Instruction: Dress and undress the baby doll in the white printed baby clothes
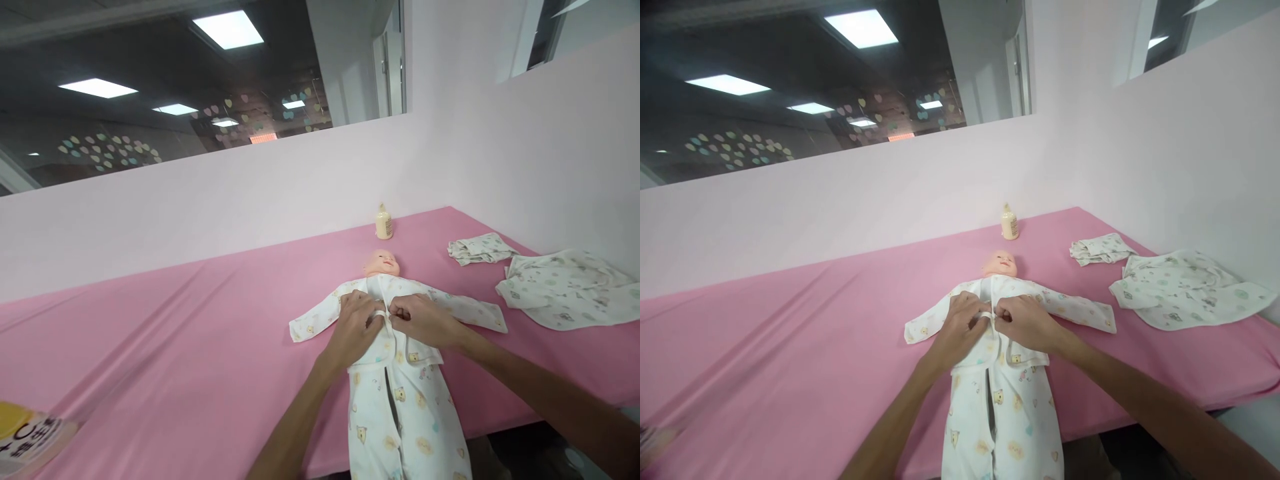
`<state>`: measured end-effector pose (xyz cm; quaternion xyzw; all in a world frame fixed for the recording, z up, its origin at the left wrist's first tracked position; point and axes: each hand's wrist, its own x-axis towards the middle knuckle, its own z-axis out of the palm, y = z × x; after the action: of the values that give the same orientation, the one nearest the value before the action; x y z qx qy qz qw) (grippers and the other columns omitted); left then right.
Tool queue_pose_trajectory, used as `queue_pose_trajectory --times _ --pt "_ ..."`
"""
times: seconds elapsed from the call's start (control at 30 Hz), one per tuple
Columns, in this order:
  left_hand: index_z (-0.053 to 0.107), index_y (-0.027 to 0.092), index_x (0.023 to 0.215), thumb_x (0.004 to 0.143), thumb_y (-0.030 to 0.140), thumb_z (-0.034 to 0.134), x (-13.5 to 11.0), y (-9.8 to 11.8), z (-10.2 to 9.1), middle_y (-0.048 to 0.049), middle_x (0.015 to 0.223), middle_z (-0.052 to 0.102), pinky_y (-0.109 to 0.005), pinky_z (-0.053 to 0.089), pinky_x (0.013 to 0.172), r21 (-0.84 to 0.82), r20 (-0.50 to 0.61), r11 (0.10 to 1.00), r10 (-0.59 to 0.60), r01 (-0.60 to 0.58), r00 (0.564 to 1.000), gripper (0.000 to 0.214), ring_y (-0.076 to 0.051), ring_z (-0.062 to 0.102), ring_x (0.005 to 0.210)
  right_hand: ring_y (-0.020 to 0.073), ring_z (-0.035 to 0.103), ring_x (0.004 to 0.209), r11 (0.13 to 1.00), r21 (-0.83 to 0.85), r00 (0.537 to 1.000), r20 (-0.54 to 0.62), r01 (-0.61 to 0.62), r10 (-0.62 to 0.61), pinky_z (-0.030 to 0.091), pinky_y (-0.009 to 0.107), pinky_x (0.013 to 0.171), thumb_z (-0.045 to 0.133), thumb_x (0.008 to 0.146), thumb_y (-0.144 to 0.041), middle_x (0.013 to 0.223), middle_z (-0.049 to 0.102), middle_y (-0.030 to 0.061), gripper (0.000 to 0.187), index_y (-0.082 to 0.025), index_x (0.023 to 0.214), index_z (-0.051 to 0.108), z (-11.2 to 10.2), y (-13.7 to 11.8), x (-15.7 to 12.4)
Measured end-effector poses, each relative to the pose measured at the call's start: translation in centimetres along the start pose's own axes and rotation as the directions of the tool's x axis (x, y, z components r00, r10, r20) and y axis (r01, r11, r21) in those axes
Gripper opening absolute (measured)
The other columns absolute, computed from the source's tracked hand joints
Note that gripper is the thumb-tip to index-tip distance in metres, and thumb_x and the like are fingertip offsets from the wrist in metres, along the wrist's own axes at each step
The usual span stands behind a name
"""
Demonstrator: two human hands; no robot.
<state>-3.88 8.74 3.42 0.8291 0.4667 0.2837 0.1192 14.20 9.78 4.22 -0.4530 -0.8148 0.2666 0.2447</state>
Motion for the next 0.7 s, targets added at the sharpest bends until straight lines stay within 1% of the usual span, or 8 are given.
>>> queue_pose_trajectory --times 0.07,0.17,0.23,0.33,0.4,0.47,0.57,0.7 --pt "0.06 0.021 0.084 0.088 0.018 0.041 0.0 0.0 0.0 -0.0013 0.083 0.059 -0.037 0.035 0.092 -0.025 0.007 1.0 -0.009 0.01 1.0 0.019 -0.018 0.047 0.091 0.0094 0.027 0.054 1.0 0.008 1.0 0.022 0.002 -0.002 0.02 0.026 0.05 0.043 0.079 -0.021 0.055 0.034 -0.0067 0.02 -0.02 0.06 0.036 -0.1 0.1 0.0" --pt "0.061 0.022 0.087 0.088 0.018 0.042 0.0 0.0 -0.1 -0.0018 0.086 0.059 -0.038 0.036 0.094 -0.073 0.008 0.997 -0.028 0.029 1.0 0.02 -0.018 0.047 0.094 0.0097 0.028 0.054 1.0 0.028 1.0 0.011 0.005 -0.005 0.022 0.025 0.051 0.044 0.081 -0.023 0.055 0.033 -0.0066 0.023 -0.02 0.06 0.036 0.0 0.3 -0.1" --pt "0.063 0.023 0.089 0.089 0.02 0.043 0.0 0.0 -0.2 -0.0028 0.089 0.058 -0.038 0.038 0.093 -0.122 0.024 0.991 -0.052 0.055 0.998 0.02 -0.019 0.047 0.097 0.01 0.028 0.054 0.999 0.042 1.0 -0.018 -0.002 0.003 0.022 0.025 0.051 0.044 0.082 -0.023 0.054 0.033 -0.0067 0.024 -0.02 0.06 0.035 0.3 0.4 -0.2" --pt "0.063 0.023 0.088 0.088 0.022 0.045 0.1 0.1 -0.1 -0.0048 0.1 0.057 -0.037 0.042 0.092 -0.193 0.024 0.974 -0.112 0.114 0.993 0.019 -0.021 0.046 0.105 0.0101 0.028 0.053 0.997 0.079 0.998 -0.064 -0.008 0.013 0.021 0.025 0.051 0.043 0.084 -0.022 0.053 0.034 -0.0068 0.024 -0.02 0.061 0.036 0.9 0.7 -0.4" --pt "0.062 0.022 0.084 0.087 0.022 0.047 0.2 0.3 0.1 -0.0055 0.106 0.056 -0.038 0.042 0.093 -0.201 -0.009 0.965 -0.176 0.171 0.984 0.016 -0.022 0.045 0.109 0.0102 0.03 0.053 0.994 0.105 0.995 -0.099 -0.006 0.016 0.022 0.025 0.052 0.042 0.085 -0.024 0.054 0.035 -0.0068 0.023 -0.02 0.063 0.039 1.4 0.8 -0.5" --pt "0.059 0.02 0.078 0.086 0.021 0.046 0.3 0.4 0.2 -0.0055 0.108 0.055 -0.04 0.04 0.096 -0.175 -0.026 0.962 -0.216 0.208 0.976 0.015 -0.022 0.044 0.109 0.0106 0.033 0.053 0.993 0.118 0.99 -0.137 -0.004 0.021 0.024 0.025 0.052 0.041 0.087 -0.025 0.055 0.038 -0.0066 0.022 -0.02 0.065 0.042 1.7 0.9 -0.6" --pt "0.057 0.02 0.08 0.087 0.021 0.044 0.3 0.6 0.3 -0.0049 0.108 0.056 -0.042 0.039 0.098 -0.155 0.002 0.969 -0.194 0.192 0.981 0.015 -0.022 0.044 0.109 0.011 0.035 0.053 0.994 0.111 0.986 -0.168 -0.007 0.026 0.025 0.025 0.053 0.04 0.088 -0.026 0.055 0.04 -0.0062 0.021 -0.02 0.067 0.045 2.0 0.9 -0.6" --pt "0.059 0.021 0.083 0.087 0.022 0.044 0.1 1.0 -0.1 -0.0051 0.11 0.057 -0.041 0.041 0.098 -0.204 0.042 0.963 -0.172 0.177 0.984 0.015 -0.022 0.046 0.111 0.0107 0.033 0.051 0.994 0.105 0.985 -0.169 -0.019 0.037 0.024 0.025 0.051 0.041 0.085 -0.023 0.053 0.039 -0.0064 0.02 -0.02 0.065 0.043 2.3 0.9 -0.6"
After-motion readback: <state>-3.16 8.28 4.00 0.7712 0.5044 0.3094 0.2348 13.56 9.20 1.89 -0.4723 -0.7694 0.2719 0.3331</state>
